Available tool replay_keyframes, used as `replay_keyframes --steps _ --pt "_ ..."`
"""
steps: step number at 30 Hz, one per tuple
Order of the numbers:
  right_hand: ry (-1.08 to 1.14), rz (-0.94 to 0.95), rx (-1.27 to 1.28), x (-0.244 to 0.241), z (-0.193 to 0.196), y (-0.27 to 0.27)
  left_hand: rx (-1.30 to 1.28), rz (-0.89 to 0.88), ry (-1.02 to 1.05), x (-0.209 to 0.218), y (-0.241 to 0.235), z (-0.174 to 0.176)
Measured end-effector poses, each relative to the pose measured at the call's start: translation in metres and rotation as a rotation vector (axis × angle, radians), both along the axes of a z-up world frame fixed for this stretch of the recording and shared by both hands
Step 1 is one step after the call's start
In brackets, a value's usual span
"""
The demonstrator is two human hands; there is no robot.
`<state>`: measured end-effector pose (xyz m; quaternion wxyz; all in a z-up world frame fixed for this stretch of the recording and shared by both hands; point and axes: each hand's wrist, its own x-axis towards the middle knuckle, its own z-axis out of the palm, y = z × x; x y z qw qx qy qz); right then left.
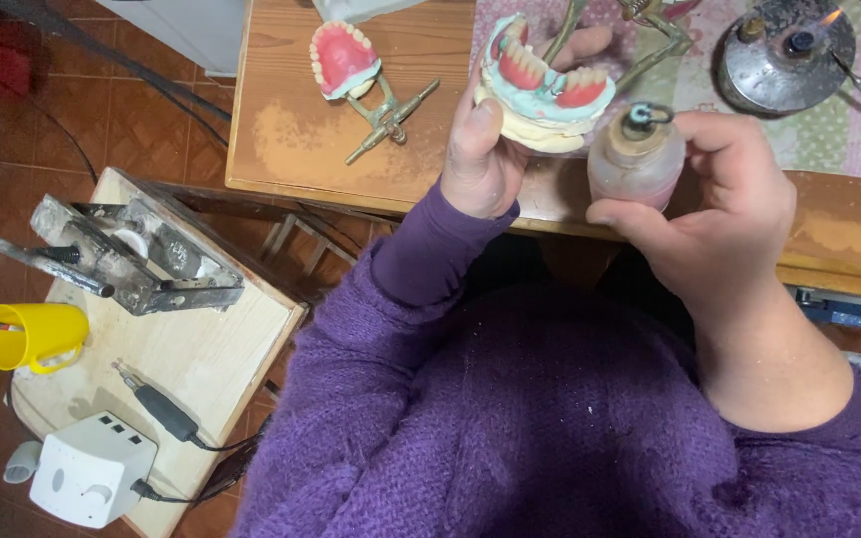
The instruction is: The recorder is shaping pink wax or resin on a dental cast model using a metal carving tool and a spirit lamp.
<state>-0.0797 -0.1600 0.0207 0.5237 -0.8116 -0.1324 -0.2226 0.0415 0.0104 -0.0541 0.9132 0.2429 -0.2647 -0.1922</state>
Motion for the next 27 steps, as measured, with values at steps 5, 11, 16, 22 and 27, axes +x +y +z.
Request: replay_keyframes --steps 5,11,16,22,27 --pt "-0.025 -0.035 -0.062 0.002 -0.002 -0.002 -0.016 0.011 -0.009 0.003 -0.002 -0.007" --pt "-0.010 -0.028 -0.025 0.000 -0.001 -0.004 -0.019 -0.026 0.008 -0.001 -0.001 -0.002" --pt "0.033 -0.068 -0.097 -0.002 0.003 -0.003 -0.002 -0.021 0.054 -0.005 -0.001 0.000" --pt "0.047 0.071 0.128 -0.003 0.006 0.001 -0.114 -0.090 0.055 -0.004 -0.003 -0.009" --pt "-0.032 -0.031 -0.105 -0.005 0.016 0.012 -0.104 -0.089 0.032 -0.005 -0.003 -0.005"
